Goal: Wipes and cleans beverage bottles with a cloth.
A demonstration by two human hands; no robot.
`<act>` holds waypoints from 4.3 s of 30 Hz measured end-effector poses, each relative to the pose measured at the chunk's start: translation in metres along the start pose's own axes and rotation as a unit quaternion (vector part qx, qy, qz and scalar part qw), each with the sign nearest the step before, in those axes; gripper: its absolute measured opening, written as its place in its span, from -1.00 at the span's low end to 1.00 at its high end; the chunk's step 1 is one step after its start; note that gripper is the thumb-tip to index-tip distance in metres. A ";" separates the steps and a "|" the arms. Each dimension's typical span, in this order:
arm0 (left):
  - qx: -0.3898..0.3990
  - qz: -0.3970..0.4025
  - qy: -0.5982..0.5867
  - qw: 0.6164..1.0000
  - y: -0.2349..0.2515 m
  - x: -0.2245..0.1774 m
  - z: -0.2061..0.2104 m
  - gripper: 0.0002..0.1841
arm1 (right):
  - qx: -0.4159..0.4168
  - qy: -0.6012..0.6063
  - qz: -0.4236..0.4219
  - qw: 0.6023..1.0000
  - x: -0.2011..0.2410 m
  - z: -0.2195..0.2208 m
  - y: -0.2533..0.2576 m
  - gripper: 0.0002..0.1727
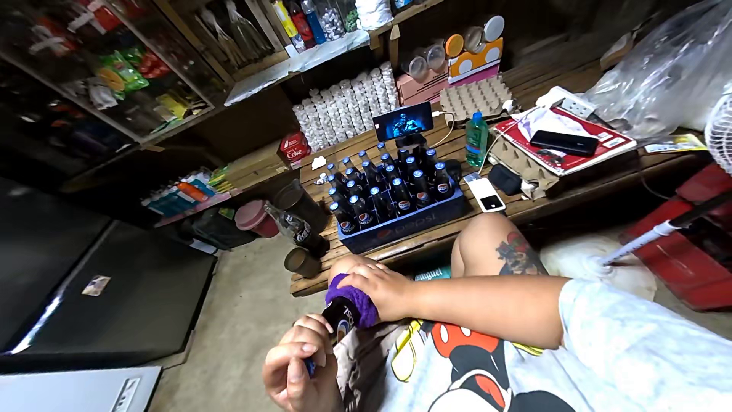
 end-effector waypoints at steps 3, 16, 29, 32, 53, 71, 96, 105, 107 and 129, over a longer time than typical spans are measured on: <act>0.003 0.004 0.001 1.000 0.000 0.001 0.000 -0.76 | 0.008 -0.001 0.008 1.000 -0.002 0.000 0.000 -0.11; -0.010 0.022 0.040 0.999 0.005 0.007 -0.004 -0.79 | 0.004 0.022 0.066 0.998 -0.014 0.004 0.001 -0.08; -0.107 -0.093 -0.004 0.990 0.004 0.018 -0.003 -0.58 | -0.046 0.019 0.077 0.996 -0.012 0.004 -0.002 0.16; -0.038 -0.064 -0.049 0.996 0.005 0.012 -0.001 -0.52 | -0.080 0.027 0.028 0.996 -0.009 0.003 -0.007 0.14; 0.015 -0.120 -0.085 0.989 0.013 0.027 -0.008 -0.51 | -0.096 0.075 -0.004 0.993 -0.015 0.005 -0.006 -0.14; -0.070 -0.112 0.062 0.989 0.011 0.032 -0.009 -0.53 | -0.103 0.179 -0.003 0.978 0.005 -0.005 -0.001 -0.21; -0.154 -0.087 0.086 0.981 0.006 0.031 -0.026 -0.58 | -0.142 0.039 -0.225 0.963 0.029 0.010 0.007 -0.26; -0.182 -0.150 0.073 0.969 0.021 0.025 -0.041 -0.79 | -0.131 0.081 -0.102 0.983 0.001 0.021 0.002 -0.16; -0.225 -0.183 0.053 0.956 0.025 0.021 -0.041 -0.85 | -0.123 0.084 -0.061 0.987 0.001 0.021 0.003 -0.15; 0.191 -0.051 -0.184 0.963 0.022 0.014 -0.004 -0.56 | -0.209 0.116 -0.236 0.942 0.018 0.011 -0.013 -0.24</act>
Point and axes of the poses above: each hand's wrist, its own y-axis towards the middle knuckle, its own z-axis out of the palm, x = y × z, the point moved 3 cm from there along y, towards the middle knuckle, and after that the axes turned 8 degrees about -x, right-handed, at the moved point
